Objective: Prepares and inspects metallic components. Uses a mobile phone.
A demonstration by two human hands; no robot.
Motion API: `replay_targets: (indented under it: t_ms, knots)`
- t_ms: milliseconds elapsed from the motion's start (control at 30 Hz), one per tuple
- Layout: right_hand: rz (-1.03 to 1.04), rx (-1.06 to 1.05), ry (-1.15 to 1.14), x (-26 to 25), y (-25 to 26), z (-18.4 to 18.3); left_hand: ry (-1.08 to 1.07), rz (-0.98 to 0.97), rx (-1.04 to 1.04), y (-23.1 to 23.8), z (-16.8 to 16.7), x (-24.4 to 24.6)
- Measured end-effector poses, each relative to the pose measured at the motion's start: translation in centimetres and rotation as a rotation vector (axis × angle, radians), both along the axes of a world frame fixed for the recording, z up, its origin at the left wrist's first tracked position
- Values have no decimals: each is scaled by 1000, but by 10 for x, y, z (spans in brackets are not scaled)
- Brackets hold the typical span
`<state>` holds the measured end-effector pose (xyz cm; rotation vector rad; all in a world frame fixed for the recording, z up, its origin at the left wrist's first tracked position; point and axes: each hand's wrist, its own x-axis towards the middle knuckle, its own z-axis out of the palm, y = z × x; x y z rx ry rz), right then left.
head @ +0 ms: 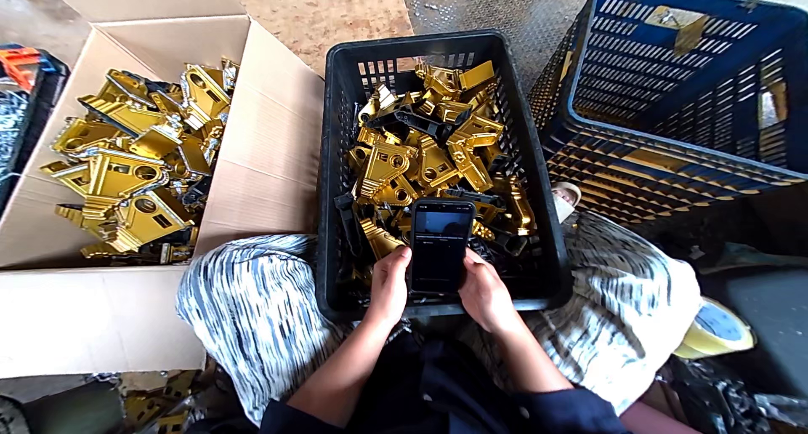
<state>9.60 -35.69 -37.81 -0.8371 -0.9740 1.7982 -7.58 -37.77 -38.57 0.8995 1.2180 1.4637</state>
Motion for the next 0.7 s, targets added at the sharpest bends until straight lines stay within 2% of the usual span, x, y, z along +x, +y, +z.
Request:
replay_targets:
  t_ms: [167,333,433,533,633,700]
  knots:
    - [31,-111,133,7,-2,7,22,-61,28,-1,1,2]
    - [-149,-208,183,33,-7,32,121,-137,-51,0,6,1]
    - [-385,-169,260,77,-10,58,133,-133,-162,3,6,3]
    - [-731,-62,233,142,-14,82,130,-173,-207,6,5,5]
    - [-1184,-135,15,219,-30,91,160,-212,-244,6,9,6]
    - [-1413,-238,-206,271,-51,77,182,-232,-254,6,11,6]
